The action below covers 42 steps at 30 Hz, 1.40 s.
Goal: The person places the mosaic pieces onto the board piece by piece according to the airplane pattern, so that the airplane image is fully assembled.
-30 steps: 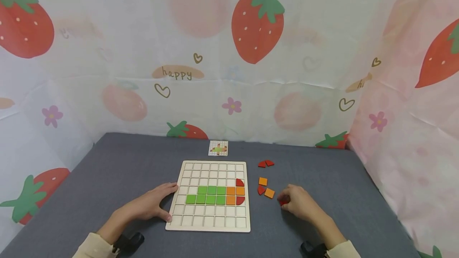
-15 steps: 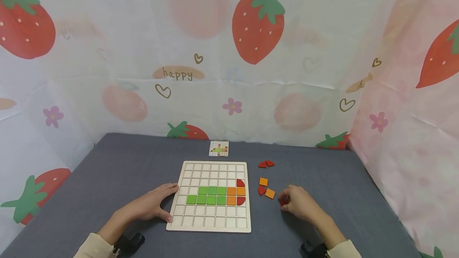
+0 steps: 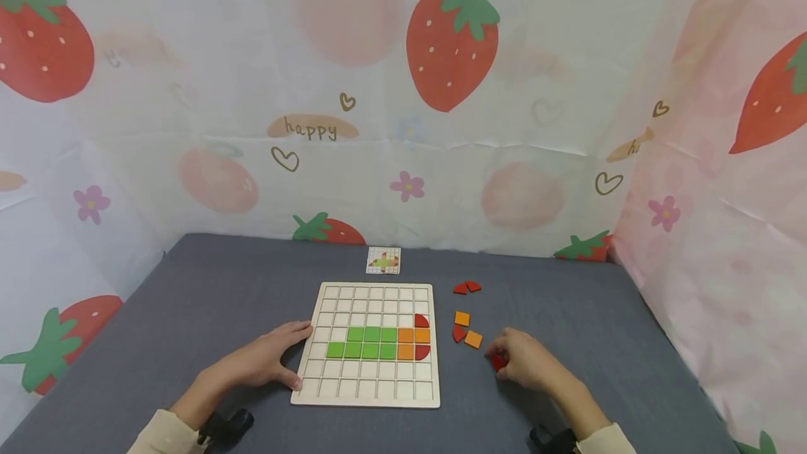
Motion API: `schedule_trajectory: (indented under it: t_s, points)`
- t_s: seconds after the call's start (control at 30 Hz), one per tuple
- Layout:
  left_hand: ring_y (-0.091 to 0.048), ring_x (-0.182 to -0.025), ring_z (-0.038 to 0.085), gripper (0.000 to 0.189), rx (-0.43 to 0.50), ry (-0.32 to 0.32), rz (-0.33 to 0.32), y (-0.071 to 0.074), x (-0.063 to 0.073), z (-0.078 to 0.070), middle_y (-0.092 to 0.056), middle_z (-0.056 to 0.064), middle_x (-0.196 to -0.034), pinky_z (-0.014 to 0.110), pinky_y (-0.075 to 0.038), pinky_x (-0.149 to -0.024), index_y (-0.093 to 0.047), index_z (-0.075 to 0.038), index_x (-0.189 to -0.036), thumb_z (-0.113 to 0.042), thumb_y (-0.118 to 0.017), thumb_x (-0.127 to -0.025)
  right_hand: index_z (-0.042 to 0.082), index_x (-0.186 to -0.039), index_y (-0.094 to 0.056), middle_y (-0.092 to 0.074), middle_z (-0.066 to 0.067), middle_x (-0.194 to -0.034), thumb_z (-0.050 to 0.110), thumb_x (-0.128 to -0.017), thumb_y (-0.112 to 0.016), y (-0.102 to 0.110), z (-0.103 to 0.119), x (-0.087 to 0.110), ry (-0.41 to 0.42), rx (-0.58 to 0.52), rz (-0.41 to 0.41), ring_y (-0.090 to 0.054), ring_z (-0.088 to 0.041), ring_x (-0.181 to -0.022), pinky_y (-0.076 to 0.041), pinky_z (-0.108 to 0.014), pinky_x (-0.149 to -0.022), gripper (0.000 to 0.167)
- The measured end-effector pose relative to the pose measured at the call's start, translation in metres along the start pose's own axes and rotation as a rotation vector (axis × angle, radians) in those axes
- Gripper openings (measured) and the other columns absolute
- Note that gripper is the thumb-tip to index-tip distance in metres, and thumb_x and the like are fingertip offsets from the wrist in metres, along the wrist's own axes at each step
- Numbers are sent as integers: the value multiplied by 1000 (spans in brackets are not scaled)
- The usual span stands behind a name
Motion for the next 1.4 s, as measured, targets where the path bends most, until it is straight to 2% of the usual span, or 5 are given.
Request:
schedule_trajectory:
  t_s: [0.17, 0.43, 0.67, 0.9, 1.4]
  points:
    - [-29, -144, 42, 96, 0, 4, -1, 1, -1, 1, -37, 20, -154, 61, -28, -112, -42, 4, -145, -31, -86, -67, 5, -100, -74, -52, 2, -82, -4, -73, -77, -3, 0, 0, 41, -4, 24, -44, -7, -69, -39, -23, -58, 29]
    - [-29, -144, 42, 96, -9, 1, 0, -1, -2, 1, -37, 20, -153, 63, -27, -112, -42, 4, -144, -30, -87, -66, 8, -91, -76, -58, 6, -87, 4, -74, -79, -6, 3, -2, 61, 85, -54, -57, -9, -80, -49, -25, -66, 18]
    - [-29, -144, 42, 97, -7, 6, -2, 0, -1, 1, -37, 20, -153, 62, -27, -112, -42, 4, -144, -31, -86, -66, 10, -89, -75, -60, 6, -86, 4, -76, -78, -7, 8, -4, 109, 105, -53, -57, -9, -77, -49, -26, -66, 15]
    - [-29, -144, 43, 96, -5, -3, 1, 0, -1, 2, -37, 21, -153, 63, -27, -112, -42, 4, -144, -32, -86, -67, 10, -91, -75, -59, 5, -87, 3, -75, -79, -6, 6, -2, 48, 71, -33, -57, -8, -79, -49, -24, -67, 18]
    - [-30, -144, 43, 95, 10, 0, -8, 0, 0, -1, -39, 21, -152, 63, -26, -112, -43, 5, -143, -29, -87, -66, 10, -89, -74, -58, 5, -84, 4, -77, -77, -1, 11, -7, 64, 75, -62, -53, -7, -75, -46, -24, -63, 14]
Point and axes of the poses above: each hand's wrist, its own x-axis away from the middle knuckle, its own y-axis out of the back of the hand, z = x × y, the point moved 5 cm from there along -x, towards the middle knuckle
